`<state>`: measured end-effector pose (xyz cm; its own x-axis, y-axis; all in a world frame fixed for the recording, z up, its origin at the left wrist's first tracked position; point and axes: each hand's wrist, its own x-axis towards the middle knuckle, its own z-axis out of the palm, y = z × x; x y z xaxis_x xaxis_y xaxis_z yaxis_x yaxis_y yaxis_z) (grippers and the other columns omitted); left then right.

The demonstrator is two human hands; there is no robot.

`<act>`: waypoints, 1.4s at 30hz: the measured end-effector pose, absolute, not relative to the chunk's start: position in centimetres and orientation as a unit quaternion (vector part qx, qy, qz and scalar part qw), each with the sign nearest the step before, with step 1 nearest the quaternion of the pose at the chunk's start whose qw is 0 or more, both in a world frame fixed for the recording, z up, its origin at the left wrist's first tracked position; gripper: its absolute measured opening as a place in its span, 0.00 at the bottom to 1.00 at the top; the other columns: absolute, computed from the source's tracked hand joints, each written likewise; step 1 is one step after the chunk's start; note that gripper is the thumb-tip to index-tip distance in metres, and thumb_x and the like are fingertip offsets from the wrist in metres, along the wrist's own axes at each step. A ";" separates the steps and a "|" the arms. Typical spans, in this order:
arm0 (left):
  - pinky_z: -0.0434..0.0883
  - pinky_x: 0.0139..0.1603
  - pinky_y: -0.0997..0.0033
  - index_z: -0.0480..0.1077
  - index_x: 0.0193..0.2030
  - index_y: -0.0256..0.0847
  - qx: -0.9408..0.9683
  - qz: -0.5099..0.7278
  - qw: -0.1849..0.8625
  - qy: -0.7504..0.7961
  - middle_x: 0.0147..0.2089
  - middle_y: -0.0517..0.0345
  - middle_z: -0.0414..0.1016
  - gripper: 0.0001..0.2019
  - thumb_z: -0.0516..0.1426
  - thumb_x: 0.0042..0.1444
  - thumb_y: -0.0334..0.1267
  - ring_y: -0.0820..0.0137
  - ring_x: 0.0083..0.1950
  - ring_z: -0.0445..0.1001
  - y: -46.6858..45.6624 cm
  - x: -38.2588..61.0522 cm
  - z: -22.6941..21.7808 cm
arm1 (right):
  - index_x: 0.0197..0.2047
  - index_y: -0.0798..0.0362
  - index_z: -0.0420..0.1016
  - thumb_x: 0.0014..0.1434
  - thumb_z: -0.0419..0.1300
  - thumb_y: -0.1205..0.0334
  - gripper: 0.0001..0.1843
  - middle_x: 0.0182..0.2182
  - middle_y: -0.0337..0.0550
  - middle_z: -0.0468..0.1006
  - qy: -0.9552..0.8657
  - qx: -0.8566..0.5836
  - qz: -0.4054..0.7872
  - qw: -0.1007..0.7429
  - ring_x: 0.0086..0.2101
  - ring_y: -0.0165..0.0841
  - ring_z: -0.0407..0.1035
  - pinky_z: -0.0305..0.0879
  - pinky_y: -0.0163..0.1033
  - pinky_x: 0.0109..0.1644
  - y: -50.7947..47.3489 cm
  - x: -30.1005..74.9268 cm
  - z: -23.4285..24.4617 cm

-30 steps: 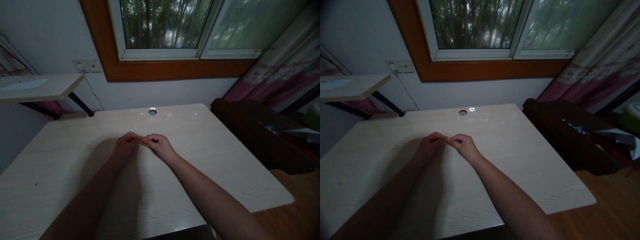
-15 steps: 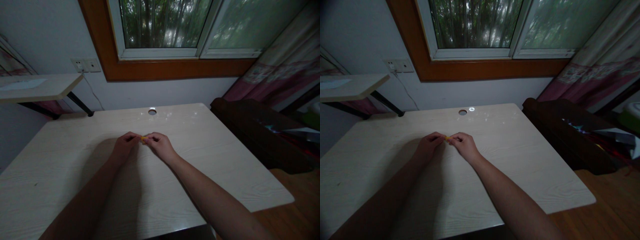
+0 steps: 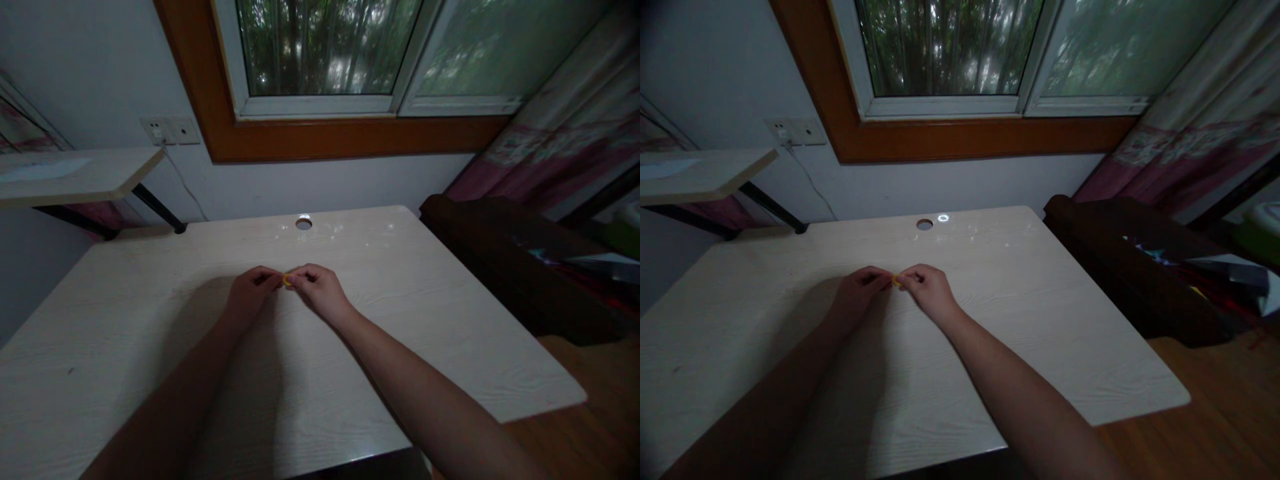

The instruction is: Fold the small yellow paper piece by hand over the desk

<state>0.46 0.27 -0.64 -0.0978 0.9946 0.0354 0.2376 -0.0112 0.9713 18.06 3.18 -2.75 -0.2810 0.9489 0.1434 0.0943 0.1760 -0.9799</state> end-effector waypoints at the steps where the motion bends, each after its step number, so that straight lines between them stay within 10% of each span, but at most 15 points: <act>1: 0.71 0.40 0.69 0.77 0.33 0.40 0.527 0.473 0.409 0.575 0.31 0.57 0.79 0.12 0.63 0.50 0.47 0.68 0.34 0.76 0.3 0.4 -0.7 | 0.36 0.54 0.80 0.56 0.64 0.51 0.13 0.30 0.45 0.81 -0.614 -0.413 0.508 0.442 0.31 0.33 0.74 0.68 0.37 0.37 3.3 18.0 -2.9; 35: 0.74 0.41 0.68 0.76 0.34 0.41 0.544 0.409 0.495 0.541 0.33 0.56 0.81 0.13 0.64 0.50 0.49 0.67 0.36 0.78 0.4 0.6 -1.0 | 0.46 0.51 0.76 0.54 0.66 0.58 0.15 0.34 0.42 0.78 -0.579 -0.384 0.467 0.547 0.33 0.31 0.72 0.69 0.38 0.40 3.3 18.6 -1.6; 42: 0.75 0.44 0.63 0.70 0.47 0.39 0.485 0.484 0.522 0.509 0.32 0.58 0.80 0.23 0.66 0.47 0.47 0.65 0.36 0.80 0.6 0.9 -0.9 | 0.47 0.51 0.75 0.54 0.66 0.56 0.17 0.36 0.43 0.78 -0.569 -0.376 0.495 0.538 0.35 0.31 0.72 0.69 0.39 0.44 3.5 18.5 -1.9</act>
